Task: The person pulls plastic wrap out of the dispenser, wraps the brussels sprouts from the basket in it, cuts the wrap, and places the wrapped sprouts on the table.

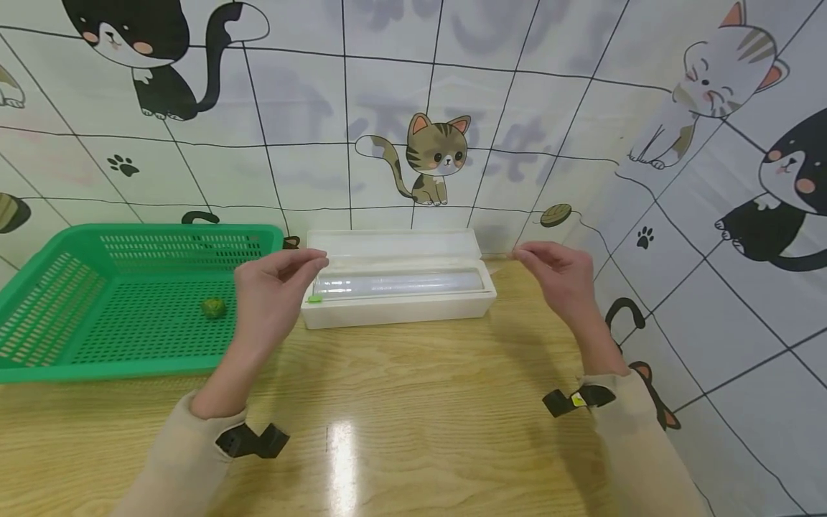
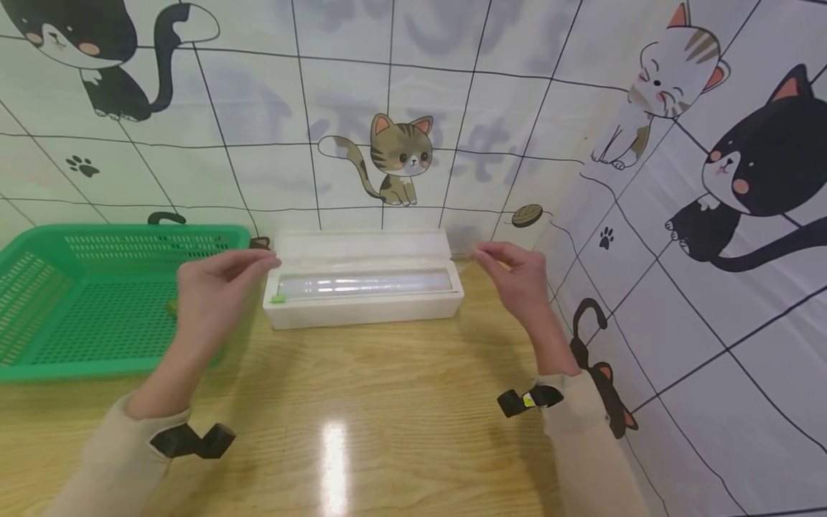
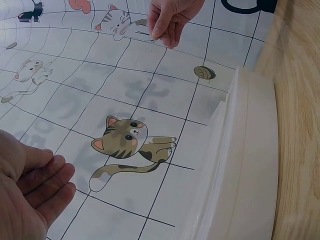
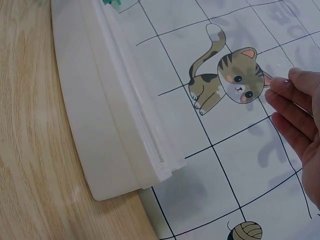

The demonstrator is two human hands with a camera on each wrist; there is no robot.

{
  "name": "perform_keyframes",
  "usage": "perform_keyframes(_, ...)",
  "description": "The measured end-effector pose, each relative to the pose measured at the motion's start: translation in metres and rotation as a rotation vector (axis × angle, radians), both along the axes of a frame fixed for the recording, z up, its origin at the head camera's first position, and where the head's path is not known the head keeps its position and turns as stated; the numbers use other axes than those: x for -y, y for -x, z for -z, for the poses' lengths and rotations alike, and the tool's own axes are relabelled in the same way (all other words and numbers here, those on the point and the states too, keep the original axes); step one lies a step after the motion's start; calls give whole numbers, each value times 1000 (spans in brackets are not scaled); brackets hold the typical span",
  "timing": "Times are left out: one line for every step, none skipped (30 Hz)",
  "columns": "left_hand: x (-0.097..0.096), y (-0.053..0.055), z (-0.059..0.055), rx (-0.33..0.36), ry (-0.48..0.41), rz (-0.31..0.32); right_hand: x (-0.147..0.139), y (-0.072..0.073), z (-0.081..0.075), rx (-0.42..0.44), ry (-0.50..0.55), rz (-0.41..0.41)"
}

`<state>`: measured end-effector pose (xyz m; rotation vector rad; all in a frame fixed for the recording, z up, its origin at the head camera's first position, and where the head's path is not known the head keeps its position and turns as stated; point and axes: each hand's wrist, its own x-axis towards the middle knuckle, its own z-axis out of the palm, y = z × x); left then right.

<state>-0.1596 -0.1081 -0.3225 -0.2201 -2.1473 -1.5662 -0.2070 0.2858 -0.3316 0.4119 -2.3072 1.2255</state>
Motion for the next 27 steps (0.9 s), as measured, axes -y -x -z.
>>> perform_keyframes(0, -2, -1, -7, 7, 4, -1, -2, 0, -3, 1, -6)
perform_keyframes(0, -4, -1, -14, 13, 6, -1, -3, -1, -5, 2, -8)
perform_keyframes(0, -6, -1, -21, 23, 7, -2, -5, -2, -4, -1, -10)
perform_keyframes(0, -7, -2, -28, 34, 5, -3, -7, -2, -4, 0, -10)
perform_keyframes(0, -9, -2, -35, 44, 5, -3, -9, -3, -7, -4, -6)
perform_keyframes(1, -10, -2, -41, 55, 3, -3, -11, -4, -7, -3, -6)
perform_keyframes(1, -11, -1, -47, 66, 0, -3, -12, -4, -6, -1, -8)
perform_keyframes(2, -13, -2, -51, 72, -1, -3, -14, -5, -6, 0, -8)
perform_keyframes(2, -14, -2, -56, 80, -3, -4, -16, -6, -7, 2, -12)
perform_keyframes(2, -15, -2, -62, 86, -3, -4, -18, -6, -10, 2, -16)
perform_keyframes(3, -16, -3, -68, 91, -1, -4, -20, -7, -16, -3, -18)
perform_keyframes(3, -18, -3, -75, 96, 2, -4, -22, -8, -24, -7, -26)
perform_keyframes(3, -19, -4, -81, 98, 6, -5, -24, -8, -34, -16, -30)
perform_keyframes(3, -20, -5, -88, 104, 8, -6, -26, -8, -44, -22, -37)
perform_keyframes(3, -22, -6, -96, 112, 9, -7, -28, -8, -51, -25, -45)
perform_keyframes(3, -23, -7, -103, 120, 10, -7, -30, -8, -57, -26, -53)
perform_keyframes(3, -25, -8, -107, 125, 12, -8, -32, -8, -67, -27, -64)
perform_keyframes(4, -27, -8, -111, 128, 15, -9, -33, -8, -71, -24, -78)
perform_keyframes(4, -29, -9, -114, 133, 16, -10, -35, -8, -76, -24, -89)
perform_keyframes(4, -31, -9, -117, 138, 19, -11, -36, -8, -80, -24, -98)
perform_keyframes(5, -33, -9, -120, 141, 25, -11, -37, -8, -87, -22, -108)
perform_keyframes(5, -34, -10, -123, 141, 32, -12, -38, -8, -96, -25, -118)
perform_keyframes(6, -36, -10, -129, 142, 40, -13, -40, -8, -104, -27, -123)
perform_keyframes(6, -38, -10, -137, 146, 46, -13, -41, -8, -111, -30, -128)
perform_keyframes(6, -39, -9, -147, 150, 50, -13, -42, -8, -122, -34, -132)
perform_keyframes(7, -40, -9, -159, 154, 54, -13, -44, -8, -131, -37, -136)
perform_keyframes(8, -41, -9, -175, 160, 57, -14, -45, -8, -142, -37, -145)
